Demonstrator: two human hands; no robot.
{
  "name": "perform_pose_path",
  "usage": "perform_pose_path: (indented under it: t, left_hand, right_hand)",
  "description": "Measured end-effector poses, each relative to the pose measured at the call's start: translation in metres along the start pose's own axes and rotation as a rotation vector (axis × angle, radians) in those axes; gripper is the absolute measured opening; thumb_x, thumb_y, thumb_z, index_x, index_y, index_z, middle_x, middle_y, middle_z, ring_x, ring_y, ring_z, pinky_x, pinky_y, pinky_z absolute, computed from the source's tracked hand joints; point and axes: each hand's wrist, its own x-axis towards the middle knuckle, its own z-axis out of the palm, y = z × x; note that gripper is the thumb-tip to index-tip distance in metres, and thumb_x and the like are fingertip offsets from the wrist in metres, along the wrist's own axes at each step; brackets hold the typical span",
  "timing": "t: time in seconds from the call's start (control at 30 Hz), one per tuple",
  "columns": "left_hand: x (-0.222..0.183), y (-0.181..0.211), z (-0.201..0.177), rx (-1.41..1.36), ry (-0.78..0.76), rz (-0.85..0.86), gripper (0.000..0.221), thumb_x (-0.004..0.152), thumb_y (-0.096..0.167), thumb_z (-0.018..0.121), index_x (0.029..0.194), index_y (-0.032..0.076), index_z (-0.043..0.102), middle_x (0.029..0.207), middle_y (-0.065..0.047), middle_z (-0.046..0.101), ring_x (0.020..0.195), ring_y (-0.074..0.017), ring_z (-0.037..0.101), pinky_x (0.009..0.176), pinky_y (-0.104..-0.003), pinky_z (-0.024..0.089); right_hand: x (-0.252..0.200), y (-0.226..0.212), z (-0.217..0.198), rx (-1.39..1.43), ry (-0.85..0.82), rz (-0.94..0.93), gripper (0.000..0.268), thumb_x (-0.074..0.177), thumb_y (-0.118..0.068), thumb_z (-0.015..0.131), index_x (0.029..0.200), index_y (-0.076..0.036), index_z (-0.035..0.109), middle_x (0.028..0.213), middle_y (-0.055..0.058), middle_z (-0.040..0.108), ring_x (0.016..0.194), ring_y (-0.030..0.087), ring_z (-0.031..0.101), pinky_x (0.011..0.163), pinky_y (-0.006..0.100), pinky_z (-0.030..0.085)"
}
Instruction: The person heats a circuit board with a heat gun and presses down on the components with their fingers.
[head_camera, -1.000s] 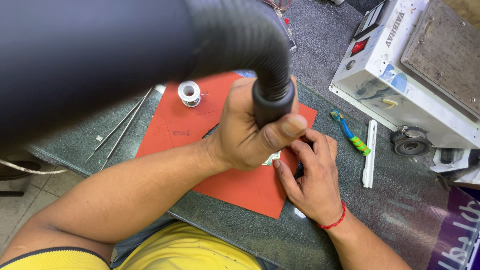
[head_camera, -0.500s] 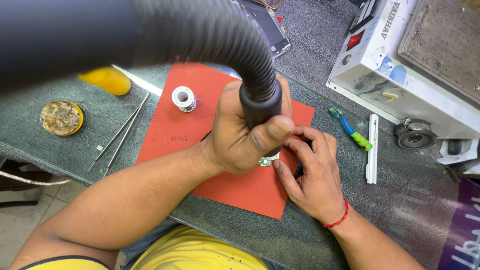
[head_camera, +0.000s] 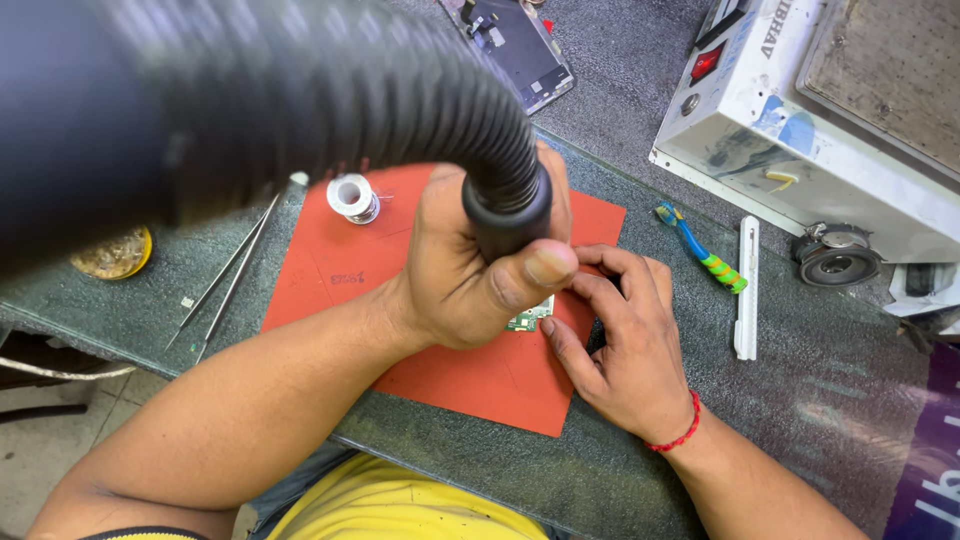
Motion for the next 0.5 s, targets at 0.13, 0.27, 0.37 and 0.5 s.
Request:
perform_pose_path:
  t: [0.13, 0.27, 0.37, 0.5]
  left_hand:
    - [-0.0004, -0.0006, 0.0042, -0.114, -0.001, 0.009, 0.037, 0.109, 0.040, 0.065, 0.095, 0.007, 0.055, 0.084, 0.000, 0.057, 0.079, -0.0098, 0.053, 0.073, -0.024, 0.045]
    - [-0.0024, -0.0010, 0.0023, -0.124, 0.028, -0.006, 0.038, 0.109, 0.041, 0.064, 0.096, 0.006, 0.056, 0.084, -0.002, 0.057, 0.078, -0.0104, 0.053, 0.070, -0.024, 0.042]
    - [-0.0005, -0.0011, 0.0027, -0.110, -0.006, 0.008, 0.039, 0.109, 0.042, 0.064, 0.096, 0.006, 0.056, 0.086, -0.002, 0.058, 0.078, -0.0101, 0.053, 0.072, -0.025, 0.042]
    - [0.0014, 0.0026, 0.0035, -0.088, 0.055, 0.030, 0.040, 0.109, 0.043, 0.063, 0.097, 0.005, 0.056, 0.091, -0.002, 0.057, 0.081, -0.0107, 0.054, 0.075, -0.026, 0.044]
  right_hand:
    - [0.0001, -0.0013, -0.0004, 0.002, 0.004, 0.003, 0.040, 0.081, -0.019, 0.079, 0.117, -0.005, 0.068, 0.129, 0.014, 0.058, 0.116, 0.034, 0.053, 0.102, 0.044, 0.043]
    - [0.0002, -0.0017, -0.0020, -0.008, -0.002, 0.013, 0.039, 0.081, -0.019, 0.079, 0.116, -0.005, 0.068, 0.129, 0.014, 0.058, 0.116, 0.034, 0.053, 0.101, 0.044, 0.044]
    - [0.0009, -0.0019, -0.0022, 0.000, -0.003, 0.015, 0.039, 0.081, -0.019, 0.079, 0.116, -0.005, 0.069, 0.128, 0.015, 0.059, 0.115, 0.034, 0.054, 0.100, 0.044, 0.044]
    - [0.0009, -0.0025, -0.0021, 0.004, -0.002, 0.017, 0.039, 0.081, -0.019, 0.079, 0.116, -0.005, 0.068, 0.129, 0.015, 0.059, 0.116, 0.035, 0.054, 0.101, 0.044, 0.044]
